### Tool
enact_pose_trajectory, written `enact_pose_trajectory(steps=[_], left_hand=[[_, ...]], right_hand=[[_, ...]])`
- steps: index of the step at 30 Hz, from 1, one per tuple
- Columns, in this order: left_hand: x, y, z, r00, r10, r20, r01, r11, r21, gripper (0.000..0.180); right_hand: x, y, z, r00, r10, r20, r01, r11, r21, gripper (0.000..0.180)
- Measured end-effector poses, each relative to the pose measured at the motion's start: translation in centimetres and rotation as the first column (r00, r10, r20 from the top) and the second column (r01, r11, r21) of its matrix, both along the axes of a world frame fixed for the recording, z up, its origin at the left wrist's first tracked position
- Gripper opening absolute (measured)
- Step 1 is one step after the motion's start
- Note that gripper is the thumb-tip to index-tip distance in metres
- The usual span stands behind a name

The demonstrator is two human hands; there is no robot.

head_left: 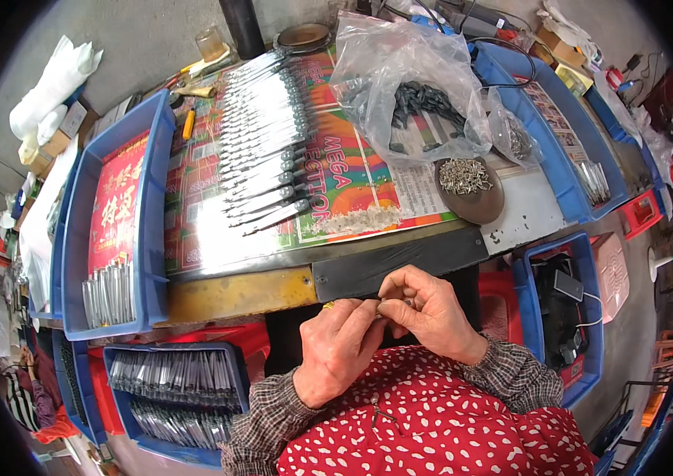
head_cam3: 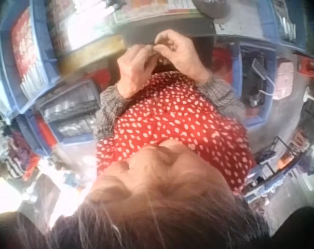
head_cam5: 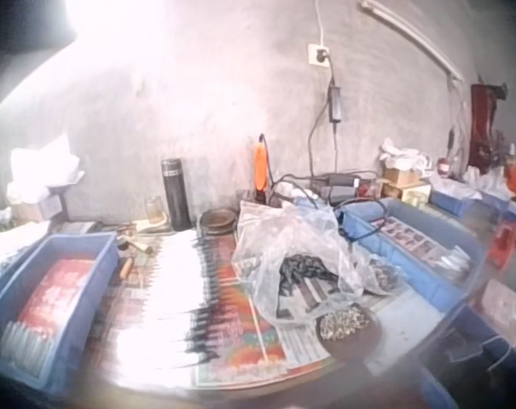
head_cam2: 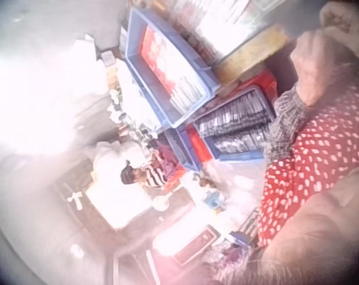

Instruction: The person assembles compasses by fitting plastic joints and inserting small screws into metal legs by hand, organizing the components on the table and placing items into trays.

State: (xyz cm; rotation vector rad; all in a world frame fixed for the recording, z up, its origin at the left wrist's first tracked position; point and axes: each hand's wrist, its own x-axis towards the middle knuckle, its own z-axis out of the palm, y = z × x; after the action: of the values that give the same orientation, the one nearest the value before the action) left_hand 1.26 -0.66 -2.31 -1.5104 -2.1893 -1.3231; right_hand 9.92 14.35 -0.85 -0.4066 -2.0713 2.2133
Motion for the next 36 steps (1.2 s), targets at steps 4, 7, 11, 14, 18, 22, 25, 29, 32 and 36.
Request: enact_pose_trajectory(steps=[4,7,11,14,18,22,25,29,32,36], left_hand=[[-0.2,0.0,0.5,1.0,0.0,-0.009,0.0,1.0,-0.017,0.032],[-0.2,0.1,0.3,1.0,-0.009,-0.005,0.008,0.999,-0.033,0.032],[-0.1,0.2,0.7,1.0,0.001,-0.015,-0.002,0.999,-0.049,0.032],[-0.2,0.3,1.0,1.0,-0.011,-0.012,0.01,0.998,-0.056,0.033],[-0.5,0.8,1.7,0.999,0.022,0.046,-0.018,0.996,-0.086,0.028],[-0.3,1.0,1.4,1.0,0.014,0.007,-0.013,0.997,-0.077,0.028],[-0.2,1.2,1.4,1.0,0.01,0.002,-0.01,0.997,-0.072,0.028],[-0.5,1.2,1.8,0.998,0.025,0.053,-0.02,0.996,-0.084,0.027],[-0.7,1.0,2.2,0.991,0.017,0.132,-0.003,0.994,-0.106,0.029],[-0.8,0.8,2.3,0.979,0.0,0.203,0.022,0.994,-0.109,0.028]], right_hand=[[0.2,0.3,0.3,0.999,0.04,0.015,-0.042,0.995,0.095,0.019],[0.2,0.4,-0.1,0.998,0.059,0.038,-0.064,0.985,0.161,0.026],[0.2,0.1,-0.3,0.992,0.028,-0.121,0.011,0.95,0.311,0.027],[0.2,0.0,-0.2,0.996,-0.003,-0.085,0.021,0.977,0.212,0.025],[0.0,0.4,0.6,0.999,-0.02,-0.04,0.022,0.998,0.054,0.024],[0.1,0.5,0.0,0.998,-0.007,-0.06,0.018,0.982,0.19,0.024],[0.1,0.1,-0.5,0.988,-0.065,-0.143,0.099,0.966,0.24,0.024],[0.0,0.1,-0.6,0.987,-0.081,-0.142,0.107,0.976,0.187,0.02],[0.0,0.2,0.1,0.989,-0.084,-0.122,0.095,0.991,0.09,0.018],[0.2,0.6,-0.2,0.988,-0.05,-0.146,0.053,0.998,0.021,0.018]])
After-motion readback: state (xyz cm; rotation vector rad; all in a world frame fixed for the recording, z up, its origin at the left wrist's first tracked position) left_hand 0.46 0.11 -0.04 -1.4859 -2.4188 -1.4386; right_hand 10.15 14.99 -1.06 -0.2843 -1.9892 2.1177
